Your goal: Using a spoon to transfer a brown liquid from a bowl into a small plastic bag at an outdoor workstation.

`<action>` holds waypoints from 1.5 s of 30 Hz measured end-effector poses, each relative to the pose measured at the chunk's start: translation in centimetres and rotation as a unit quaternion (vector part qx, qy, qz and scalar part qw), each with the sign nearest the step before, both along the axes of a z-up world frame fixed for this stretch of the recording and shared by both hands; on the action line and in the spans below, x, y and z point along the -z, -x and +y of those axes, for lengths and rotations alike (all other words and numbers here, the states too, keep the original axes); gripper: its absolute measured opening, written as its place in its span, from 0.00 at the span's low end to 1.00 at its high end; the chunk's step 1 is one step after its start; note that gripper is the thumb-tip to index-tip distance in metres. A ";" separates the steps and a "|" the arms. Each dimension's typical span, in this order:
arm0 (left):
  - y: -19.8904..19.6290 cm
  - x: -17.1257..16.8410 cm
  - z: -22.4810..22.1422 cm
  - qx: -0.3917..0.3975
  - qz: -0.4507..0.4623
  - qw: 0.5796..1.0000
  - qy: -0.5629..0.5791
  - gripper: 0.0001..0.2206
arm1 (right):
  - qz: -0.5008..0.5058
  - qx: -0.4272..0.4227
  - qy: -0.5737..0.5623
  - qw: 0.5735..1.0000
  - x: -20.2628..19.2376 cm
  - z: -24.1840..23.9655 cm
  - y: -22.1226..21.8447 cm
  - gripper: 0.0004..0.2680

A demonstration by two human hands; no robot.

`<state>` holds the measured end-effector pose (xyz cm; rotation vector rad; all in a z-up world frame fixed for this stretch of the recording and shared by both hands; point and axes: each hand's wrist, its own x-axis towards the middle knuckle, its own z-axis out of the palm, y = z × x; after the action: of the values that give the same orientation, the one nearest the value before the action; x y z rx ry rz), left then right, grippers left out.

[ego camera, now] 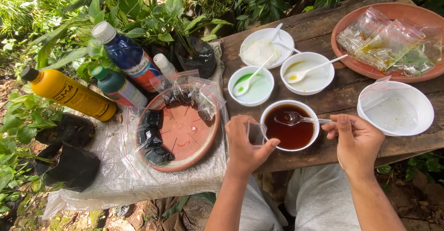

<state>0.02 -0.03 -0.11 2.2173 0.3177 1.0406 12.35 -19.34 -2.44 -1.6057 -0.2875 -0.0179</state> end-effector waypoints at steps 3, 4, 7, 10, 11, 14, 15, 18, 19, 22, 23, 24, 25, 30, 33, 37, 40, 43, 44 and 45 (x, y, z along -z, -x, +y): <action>0.0 0.0 0.0 0.001 0.002 1.000 0.000 0.31 | 0.003 0.002 -0.004 1.000 0.1 0.0 0.0 0.12; 0.0 0.0 0.0 0.002 0.000 1.000 -0.002 0.31 | 0.003 0.003 -0.006 1.000 0.2 0.0 0.0 0.12; 0.0 -0.1 0.0 -0.002 -0.006 1.000 -0.004 0.31 | -0.004 0.006 0.000 1.000 0.1 -0.1 0.0 0.12; 0.0 -0.2 0.0 0.001 -0.009 1.000 -0.003 0.31 | -0.013 0.005 -0.010 1.000 0.5 -0.2 0.0 0.13; -0.1 -0.3 0.0 0.001 -0.011 1.000 -0.005 0.31 | -0.015 0.005 -0.012 1.000 0.6 -0.3 0.0 0.13; -0.1 -0.5 -0.1 0.003 -0.006 1.000 -0.007 0.30 | -0.020 0.004 -0.021 1.000 0.5 -0.4 0.1 0.14; 0.0 -0.5 -0.1 0.002 -0.005 1.000 -0.002 0.31 | -0.028 0.002 -0.013 1.000 0.4 -0.4 0.2 0.15; 0.0 -0.6 -0.1 0.002 -0.009 1.000 -0.002 0.31 | -0.035 0.002 -0.029 0.999 0.8 -0.4 0.0 0.16; 0.1 -0.6 -0.1 0.004 -0.009 1.000 0.000 0.31 | -0.029 0.006 -0.048 0.998 1.0 -0.5 -0.1 0.16; 0.2 -0.6 0.0 0.003 0.014 1.000 0.011 0.31 | -0.039 0.009 -0.054 0.998 0.8 -0.7 0.3 0.16; 0.2 -0.4 0.0 0.001 0.009 1.000 0.007 0.31 | -0.043 0.007 -0.058 0.997 0.9 -0.9 0.2 0.16; 0.4 -0.2 0.0 0.002 0.019 1.000 0.012 0.31 | -0.038 0.002 -0.077 0.996 1.0 -1.2 0.3 0.16; 0.5 0.0 0.0 0.003 0.030 0.999 0.017 0.31 | -0.033 -0.003 -0.095 0.995 1.2 -1.4 0.4 0.16; 0.7 -0.2 -0.1 0.009 0.040 0.999 0.022 0.29 | -0.038 -0.032 -0.144 0.988 0.1 -1.9 1.5 0.15; 0.8 0.1 -0.1 0.007 0.077 0.996 0.035 0.27 | -0.055 -0.047 -0.115 0.991 -2.1 -1.6 2.9 0.14; 1.2 0.1 -0.2 0.008 0.111 0.993 0.043 0.25 | -0.118 -0.076 -0.052 0.989 -3.9 -0.7 3.7 0.12; 1.1 0.0 -0.3 0.019 0.054 0.998 -0.039 0.25 | -0.121 -0.107 -0.007 0.987 -5.7 0.1 4.3 0.12; 1.2 0.0 -0.5 0.005 0.050 0.997 -0.052 0.26 | -0.164 -0.138 0.062 0.975 -6.9 0.8 4.6 0.13; 1.2 0.4 -0.3 0.005 0.049 0.997 -0.053 0.26 | -0.164 -0.138 0.061 0.975 -7.8 1.5 5.2 0.13; 1.2 0.8 -0.1 0.025 -0.021 0.998 -0.051 0.26 | -0.210 -0.141 0.076 0.964 -8.7 2.1 5.8 0.09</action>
<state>-1.16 -0.15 -0.86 2.2778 0.1949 1.0964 6.55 -17.19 6.31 -1.6916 -0.8640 -0.1217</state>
